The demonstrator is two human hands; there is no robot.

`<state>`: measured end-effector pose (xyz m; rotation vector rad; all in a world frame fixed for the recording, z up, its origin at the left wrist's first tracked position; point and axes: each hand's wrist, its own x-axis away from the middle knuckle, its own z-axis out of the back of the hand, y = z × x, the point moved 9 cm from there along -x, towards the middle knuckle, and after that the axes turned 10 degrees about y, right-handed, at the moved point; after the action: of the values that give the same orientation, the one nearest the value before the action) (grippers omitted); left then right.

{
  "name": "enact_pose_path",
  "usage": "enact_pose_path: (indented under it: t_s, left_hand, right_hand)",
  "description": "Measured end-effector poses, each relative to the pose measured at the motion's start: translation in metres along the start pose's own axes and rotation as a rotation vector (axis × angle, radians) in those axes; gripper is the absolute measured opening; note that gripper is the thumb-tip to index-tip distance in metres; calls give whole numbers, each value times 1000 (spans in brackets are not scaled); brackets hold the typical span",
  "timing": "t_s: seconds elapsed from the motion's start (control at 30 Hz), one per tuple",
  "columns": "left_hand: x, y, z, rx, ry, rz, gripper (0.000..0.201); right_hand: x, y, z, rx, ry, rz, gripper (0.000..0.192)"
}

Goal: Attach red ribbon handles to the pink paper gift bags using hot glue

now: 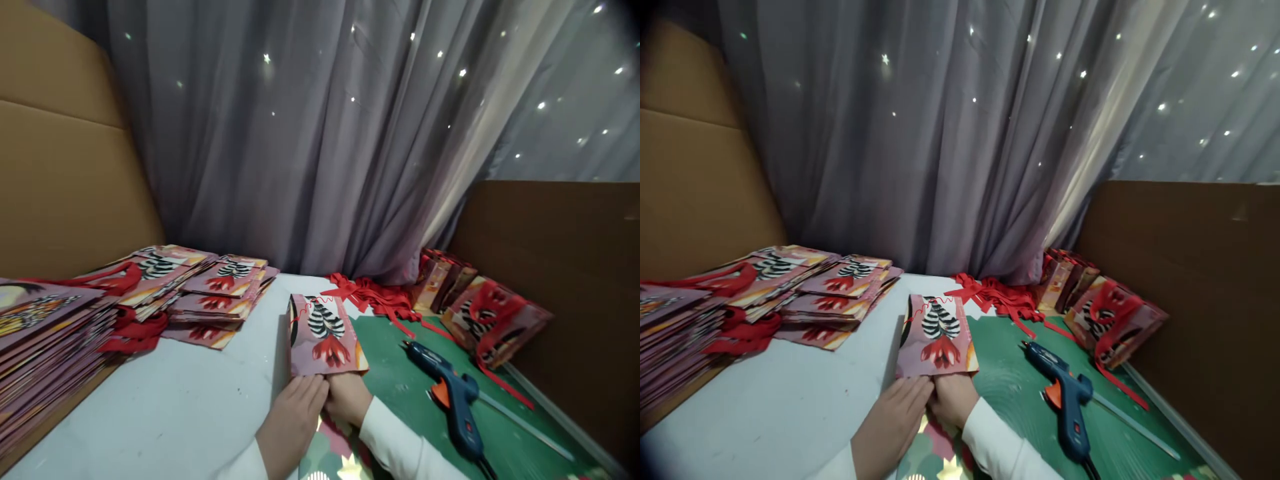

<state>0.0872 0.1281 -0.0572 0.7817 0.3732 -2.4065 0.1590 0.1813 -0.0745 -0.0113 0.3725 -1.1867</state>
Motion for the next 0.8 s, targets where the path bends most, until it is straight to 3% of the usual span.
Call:
enact_pose_path:
  t_s: [0.1,0.2,0.33,0.5,0.57,0.6,0.63,0.73,0.8]
  left_hand:
    - [-5,-1,2,-107,-19,66,41]
    - [-11,-8,-2,-180,-184,178,35]
    - [-11,-20,-13,-168,-449,340,32]
    - [-14,-45,-10,-177,-515,480,37]
    - [-12,-58,-10,-171,-534,548,33]
    - [-11,-63,-11,-162,-539,576,30]
    - [-9,-67,-13,-150,-547,598,29]
    - [-7,-74,-19,-88,-548,635,30]
    - [-4,-75,-23,-42,-559,654,33]
  right_hand:
    - [8,2,-2,-19,46,41,51]
    - [8,-3,-4,16,151,204,66]
    - [6,-13,-9,108,254,422,46]
    - [14,-24,5,36,175,672,36]
    - [6,-1,25,12,165,606,26]
    - [-6,23,37,32,177,470,21]
    - [-21,63,51,117,227,199,20]
    - [-55,140,78,219,295,-63,41]
    - [-77,176,77,235,261,-129,46]
